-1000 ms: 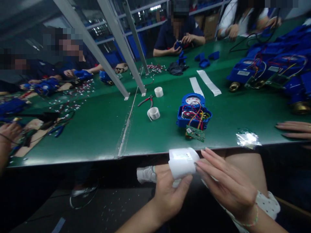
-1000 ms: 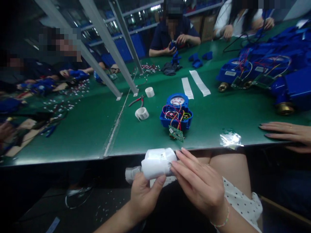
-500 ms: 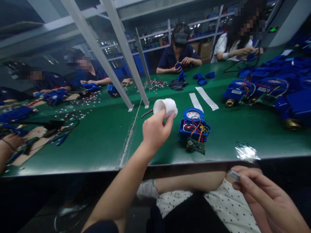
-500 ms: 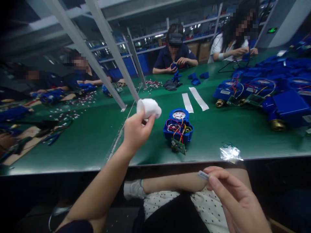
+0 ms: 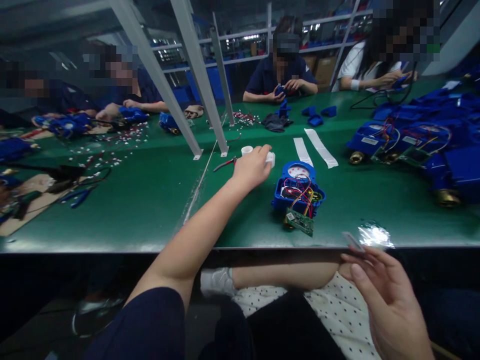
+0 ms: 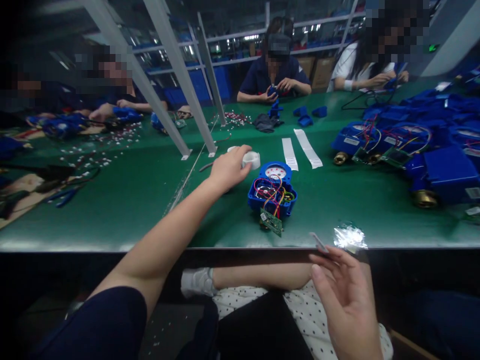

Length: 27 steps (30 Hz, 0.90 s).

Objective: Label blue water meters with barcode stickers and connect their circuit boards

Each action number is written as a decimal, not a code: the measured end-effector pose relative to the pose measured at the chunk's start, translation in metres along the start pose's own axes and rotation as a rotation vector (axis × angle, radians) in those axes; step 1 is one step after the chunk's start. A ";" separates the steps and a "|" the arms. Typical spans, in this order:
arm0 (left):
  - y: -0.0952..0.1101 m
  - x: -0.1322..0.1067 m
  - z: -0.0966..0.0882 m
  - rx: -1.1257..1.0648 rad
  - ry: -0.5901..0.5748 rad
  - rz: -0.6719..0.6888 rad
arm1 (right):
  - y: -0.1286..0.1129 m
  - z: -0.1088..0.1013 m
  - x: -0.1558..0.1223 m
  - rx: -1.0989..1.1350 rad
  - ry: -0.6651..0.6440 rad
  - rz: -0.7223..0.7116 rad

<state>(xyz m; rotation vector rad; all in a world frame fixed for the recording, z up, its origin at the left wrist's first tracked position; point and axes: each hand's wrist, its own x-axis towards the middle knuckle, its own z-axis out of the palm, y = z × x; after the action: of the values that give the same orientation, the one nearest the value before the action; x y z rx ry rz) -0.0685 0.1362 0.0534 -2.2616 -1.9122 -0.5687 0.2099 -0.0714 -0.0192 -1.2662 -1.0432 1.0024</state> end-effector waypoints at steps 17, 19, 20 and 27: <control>0.016 -0.083 0.018 -0.029 0.194 0.674 | -0.037 0.064 0.077 -0.267 -0.077 -0.753; 0.016 -0.076 0.021 -0.055 0.211 0.702 | -0.049 0.049 0.095 -0.215 -0.076 -0.749; 0.016 -0.073 0.020 -0.073 0.199 0.708 | -0.054 0.042 0.107 -0.196 -0.069 -0.748; 0.038 -0.075 -0.037 -0.242 0.109 0.587 | -0.048 0.013 0.185 0.007 -0.090 -0.428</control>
<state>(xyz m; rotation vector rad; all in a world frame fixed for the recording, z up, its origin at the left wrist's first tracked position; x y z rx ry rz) -0.0491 0.0475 0.0662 -2.6958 -1.0861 -0.8342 0.2419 0.1087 0.0378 -0.9419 -1.3117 0.7360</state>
